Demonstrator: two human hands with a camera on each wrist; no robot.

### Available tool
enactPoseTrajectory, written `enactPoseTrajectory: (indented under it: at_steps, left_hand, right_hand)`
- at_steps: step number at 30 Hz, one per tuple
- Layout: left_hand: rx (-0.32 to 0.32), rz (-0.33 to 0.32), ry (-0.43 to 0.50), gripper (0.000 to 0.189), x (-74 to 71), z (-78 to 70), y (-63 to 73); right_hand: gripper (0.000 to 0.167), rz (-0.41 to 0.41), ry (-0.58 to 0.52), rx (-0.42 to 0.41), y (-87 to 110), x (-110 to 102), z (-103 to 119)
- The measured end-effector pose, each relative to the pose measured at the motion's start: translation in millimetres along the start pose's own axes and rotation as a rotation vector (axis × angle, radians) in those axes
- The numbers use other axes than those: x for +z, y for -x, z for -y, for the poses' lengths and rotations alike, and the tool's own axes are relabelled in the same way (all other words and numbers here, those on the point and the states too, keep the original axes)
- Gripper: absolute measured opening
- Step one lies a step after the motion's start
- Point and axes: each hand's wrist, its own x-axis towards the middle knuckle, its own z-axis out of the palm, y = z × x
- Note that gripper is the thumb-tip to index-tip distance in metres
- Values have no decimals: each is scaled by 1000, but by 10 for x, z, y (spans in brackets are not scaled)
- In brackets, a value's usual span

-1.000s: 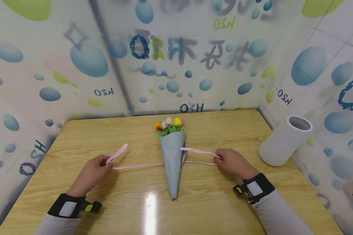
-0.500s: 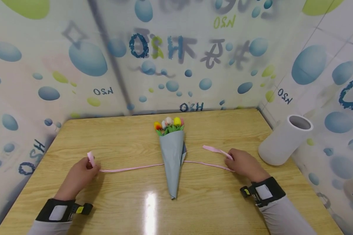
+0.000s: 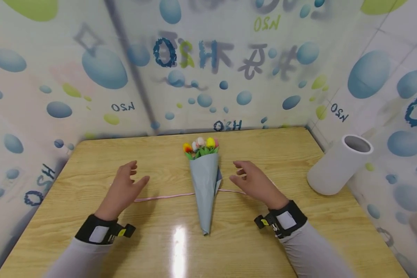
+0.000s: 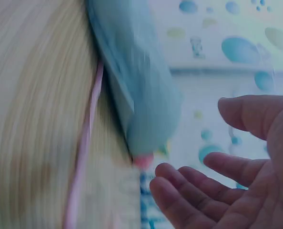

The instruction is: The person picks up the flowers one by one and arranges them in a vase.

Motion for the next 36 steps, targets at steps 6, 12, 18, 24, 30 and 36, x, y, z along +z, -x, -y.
enactPoseTrajectory:
  at_steps: [6,12,18,24,30,36]
  left_hand:
    - [69,74,116,73,422,-328,-165]
    - [54,176,211,73,800,-490,-185]
    - [33,250,285,73,972,-508,-180]
    - [14,301,390,75,1045,-498,-192]
    - [11,288,421,71,1074,-465,-215]
    - [-7,264,494,67,1078,-448,-218]
  right_hand:
    - [66,105,-251,67,-182,269,150]
    - [72,145,-404,83,-263,434,151]
    - [74,176,-549,118,-315,528,131]
    - [78,222,-822,230,-331,564,122]
    - [69,250,-1003,282,-347,597,140]
    - [57,283,-1052,280,-409,640,200]
